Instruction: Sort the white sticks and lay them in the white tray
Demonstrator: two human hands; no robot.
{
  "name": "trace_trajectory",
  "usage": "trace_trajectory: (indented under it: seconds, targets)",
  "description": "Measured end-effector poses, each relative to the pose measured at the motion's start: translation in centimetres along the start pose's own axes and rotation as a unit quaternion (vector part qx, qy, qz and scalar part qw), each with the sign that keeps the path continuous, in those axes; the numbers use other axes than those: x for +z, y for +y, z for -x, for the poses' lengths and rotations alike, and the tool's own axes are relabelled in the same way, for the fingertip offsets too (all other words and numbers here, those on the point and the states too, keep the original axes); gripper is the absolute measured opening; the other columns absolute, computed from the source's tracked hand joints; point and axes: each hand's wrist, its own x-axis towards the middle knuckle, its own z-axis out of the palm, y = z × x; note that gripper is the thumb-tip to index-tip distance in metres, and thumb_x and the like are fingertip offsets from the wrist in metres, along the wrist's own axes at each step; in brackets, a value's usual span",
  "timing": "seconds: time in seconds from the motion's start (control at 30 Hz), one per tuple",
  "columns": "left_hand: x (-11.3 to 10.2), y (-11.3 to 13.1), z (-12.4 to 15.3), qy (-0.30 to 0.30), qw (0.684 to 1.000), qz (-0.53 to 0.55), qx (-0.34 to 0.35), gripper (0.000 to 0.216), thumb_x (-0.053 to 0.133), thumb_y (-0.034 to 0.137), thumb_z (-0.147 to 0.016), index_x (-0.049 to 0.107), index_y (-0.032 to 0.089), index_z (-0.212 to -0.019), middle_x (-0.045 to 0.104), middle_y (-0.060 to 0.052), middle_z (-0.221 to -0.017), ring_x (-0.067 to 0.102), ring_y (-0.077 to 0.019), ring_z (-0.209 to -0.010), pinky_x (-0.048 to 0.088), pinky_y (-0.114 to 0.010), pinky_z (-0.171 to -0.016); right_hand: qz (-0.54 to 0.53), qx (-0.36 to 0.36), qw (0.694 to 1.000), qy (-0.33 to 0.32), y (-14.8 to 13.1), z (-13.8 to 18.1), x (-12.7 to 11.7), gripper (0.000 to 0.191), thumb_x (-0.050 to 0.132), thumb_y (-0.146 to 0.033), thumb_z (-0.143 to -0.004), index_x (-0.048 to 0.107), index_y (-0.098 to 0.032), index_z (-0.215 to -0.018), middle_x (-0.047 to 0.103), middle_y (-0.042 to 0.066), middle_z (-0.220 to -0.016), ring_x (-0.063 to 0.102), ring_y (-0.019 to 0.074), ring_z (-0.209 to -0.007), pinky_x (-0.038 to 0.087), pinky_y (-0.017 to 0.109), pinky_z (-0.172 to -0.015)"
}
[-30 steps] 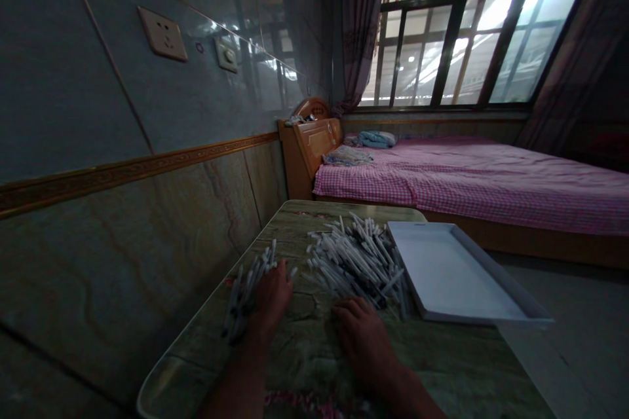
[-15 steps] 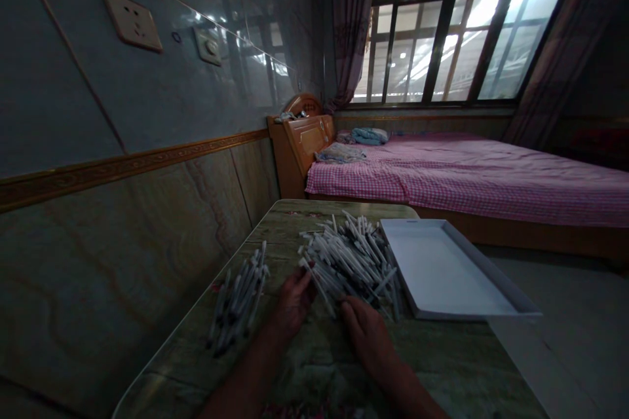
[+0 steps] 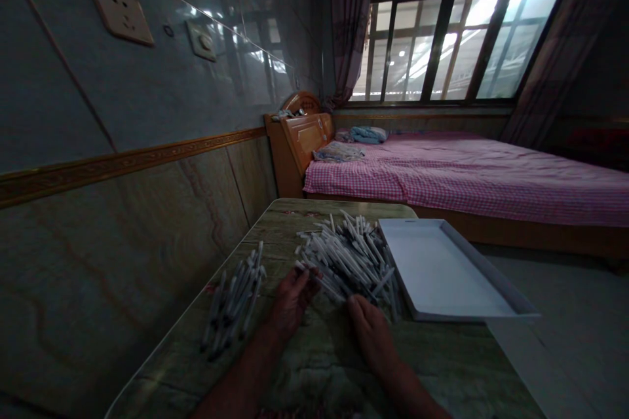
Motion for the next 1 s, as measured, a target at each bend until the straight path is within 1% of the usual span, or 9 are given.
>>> trace_trajectory:
  seconds: [0.1, 0.23, 0.37, 0.43, 0.57, 0.67, 0.73, 0.87, 1.0]
  targets:
    - [0.19, -0.05, 0.09, -0.001, 1.0, -0.014, 0.007, 0.027, 0.081, 0.012, -0.07, 0.064, 0.017, -0.09, 0.076, -0.001, -0.079, 0.075, -0.0177, -0.075, 0.061, -0.024, -0.063, -0.017, 0.004, 1.0, 0.003, 0.24, -0.18, -0.08, 0.045, 0.04, -0.059, -0.089, 0.045, -0.024, -0.061, 0.046, -0.004, -0.058, 0.046, 0.0141, -0.057, 0.033, 0.024, -0.053]
    - [0.35, -0.01, 0.13, 0.011, 0.999, -0.03, 0.026, 0.036, 0.086, 0.018, -0.063, 0.062, 0.017, -0.089, 0.076, -0.002, -0.081, 0.075, -0.02, -0.078, 0.061, -0.026, -0.063, -0.029, 0.015, 0.999, -0.017, 0.17, -0.25, -0.07, 0.046, 0.038, -0.058, -0.09, 0.043, -0.024, -0.06, 0.044, -0.004, -0.056, 0.044, 0.0137, -0.055, 0.032, 0.024, -0.051]
    - [0.3, 0.09, 0.06, -0.007, 0.997, -0.056, 0.043, 0.039, 0.087, 0.025, -0.061, 0.061, 0.019, -0.09, 0.076, -0.002, -0.082, 0.075, -0.0208, -0.08, 0.06, -0.027, -0.066, -0.01, 0.013, 1.0, -0.001, 0.11, -0.44, 0.04, 0.047, 0.039, -0.059, -0.088, 0.041, -0.024, -0.057, 0.043, -0.004, -0.053, 0.045, 0.0135, -0.053, 0.031, 0.024, -0.05]
    - [0.21, 0.11, -0.03, -0.003, 0.996, -0.07, 0.056, 0.04, 0.087, 0.033, -0.061, 0.061, 0.019, -0.088, 0.075, -0.001, -0.08, 0.075, -0.0207, -0.077, 0.059, -0.026, -0.063, 0.002, 0.009, 1.0, 0.003, 0.17, -0.52, 0.08, 0.045, 0.041, -0.058, -0.087, 0.043, -0.024, -0.057, 0.043, -0.004, -0.052, 0.045, 0.0135, -0.053, 0.031, 0.024, -0.05]
    - [0.01, 0.04, -0.18, 0.016, 0.993, -0.092, 0.078, 0.045, 0.087, 0.044, -0.058, 0.061, 0.018, -0.084, 0.074, 0.0, -0.073, 0.073, -0.0178, -0.068, 0.057, -0.023, -0.055, 0.011, 0.007, 1.0, -0.013, 0.19, -0.42, 0.06, 0.041, 0.042, -0.052, -0.086, 0.048, -0.023, -0.059, 0.048, -0.003, -0.053, 0.049, 0.0136, -0.053, 0.032, 0.023, -0.05]
    - [-0.11, -0.05, -0.17, 0.031, 0.991, -0.098, 0.082, 0.046, 0.089, 0.044, -0.055, 0.063, 0.017, -0.081, 0.073, 0.0, -0.07, 0.071, -0.0155, -0.063, 0.055, -0.021, -0.052, 0.016, 0.004, 1.0, -0.012, 0.11, -0.18, 0.03, 0.04, 0.045, -0.049, -0.086, 0.052, -0.022, -0.058, 0.052, -0.002, -0.053, 0.052, 0.0142, -0.053, 0.032, 0.023, -0.049]
    - [-0.18, -0.1, -0.1, 0.041, 0.991, -0.098, 0.078, 0.044, 0.089, 0.043, -0.056, 0.064, 0.017, -0.081, 0.074, 0.0, -0.07, 0.071, -0.0149, -0.062, 0.055, -0.021, -0.052, 0.027, 0.0, 1.0, -0.003, 0.06, -0.03, -0.01, 0.038, 0.048, -0.047, -0.085, 0.058, -0.021, -0.06, 0.059, 0.0, -0.056, 0.056, 0.0157, -0.056, 0.036, 0.023, -0.051]
    - [-0.25, -0.14, 0.01, 0.042, 0.992, -0.097, 0.075, 0.041, 0.089, 0.04, -0.057, 0.066, 0.015, -0.082, 0.074, -0.002, -0.071, 0.07, -0.0141, -0.061, 0.055, -0.021, -0.052, 0.04, -0.005, 0.999, 0.019, -0.07, 0.14, -0.21, 0.029, 0.054, -0.043, -0.082, 0.072, -0.02, -0.078, 0.074, 0.005, -0.075, 0.068, 0.0213, -0.072, 0.047, 0.028, -0.065]
    - [-0.19, -0.11, -0.06, 0.044, 0.993, -0.08, 0.074, 0.041, 0.09, 0.038, -0.056, 0.065, 0.015, -0.078, 0.074, -0.001, -0.07, 0.069, -0.0128, -0.058, 0.055, -0.02, -0.052, 0.036, -0.004, 0.999, 0.031, -0.27, 0.1, -0.47, 0.03, 0.055, -0.044, -0.086, 0.074, -0.021, -0.089, 0.076, 0.006, -0.086, 0.07, 0.0227, -0.08, 0.049, 0.029, -0.071]
